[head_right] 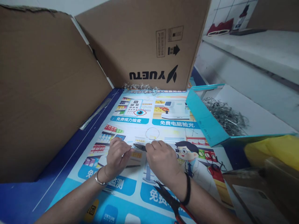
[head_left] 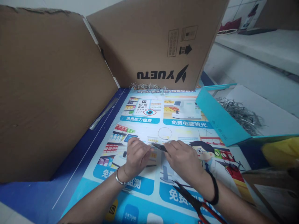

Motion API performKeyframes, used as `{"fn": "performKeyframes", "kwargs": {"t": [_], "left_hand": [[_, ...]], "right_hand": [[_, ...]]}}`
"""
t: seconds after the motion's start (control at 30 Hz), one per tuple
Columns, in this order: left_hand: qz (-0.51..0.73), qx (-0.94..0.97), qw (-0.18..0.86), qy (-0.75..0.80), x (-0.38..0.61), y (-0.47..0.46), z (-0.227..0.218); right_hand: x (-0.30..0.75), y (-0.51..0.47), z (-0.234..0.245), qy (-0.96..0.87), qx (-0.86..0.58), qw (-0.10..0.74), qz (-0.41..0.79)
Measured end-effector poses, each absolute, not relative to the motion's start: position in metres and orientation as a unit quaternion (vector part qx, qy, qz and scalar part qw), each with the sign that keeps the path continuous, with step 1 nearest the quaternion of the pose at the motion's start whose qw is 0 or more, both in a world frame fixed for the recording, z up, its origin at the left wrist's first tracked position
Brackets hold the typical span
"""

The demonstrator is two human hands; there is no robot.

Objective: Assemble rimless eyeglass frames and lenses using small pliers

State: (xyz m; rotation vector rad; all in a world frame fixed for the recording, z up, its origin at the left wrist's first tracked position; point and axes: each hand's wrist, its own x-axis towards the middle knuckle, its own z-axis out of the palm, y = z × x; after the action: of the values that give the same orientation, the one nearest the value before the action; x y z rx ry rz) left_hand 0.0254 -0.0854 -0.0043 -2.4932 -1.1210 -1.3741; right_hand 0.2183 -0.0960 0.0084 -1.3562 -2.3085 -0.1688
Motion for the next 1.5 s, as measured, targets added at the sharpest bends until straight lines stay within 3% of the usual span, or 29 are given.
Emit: {"fn": "performKeyframes", "kwargs": {"t": [0.63, 0.77, 1.0, 1.3, 1.5], "left_hand": [[-0.459, -0.811, -0.017, -0.363, 0.023, -0.082, -0.01], [-0.457, -0.788, -0.096, -0.402, 0.022, -0.082, -0.005], [-0.422, -0.692, -0.332, -0.482, 0.018, -0.075, 0.002], [-0.39, -0.698, -0.398, -0.45, 0.015, -0.072, 0.001], [-0.369, -0.704, -0.42, -0.439, 0.015, -0.072, 0.004]], "right_hand": [[0.221, -0.089, 0.012, -0.821, -0.53, 0.177, 0.115], [0.225, -0.085, 0.015, -0.832, -0.51, 0.17, 0.136], [0.234, -0.08, 0.021, -0.831, -0.504, 0.174, 0.158], [0.235, -0.075, 0.016, -0.821, -0.474, 0.173, 0.266], [0.236, -0.075, 0.017, -0.83, -0.454, 0.18, 0.271]]}}
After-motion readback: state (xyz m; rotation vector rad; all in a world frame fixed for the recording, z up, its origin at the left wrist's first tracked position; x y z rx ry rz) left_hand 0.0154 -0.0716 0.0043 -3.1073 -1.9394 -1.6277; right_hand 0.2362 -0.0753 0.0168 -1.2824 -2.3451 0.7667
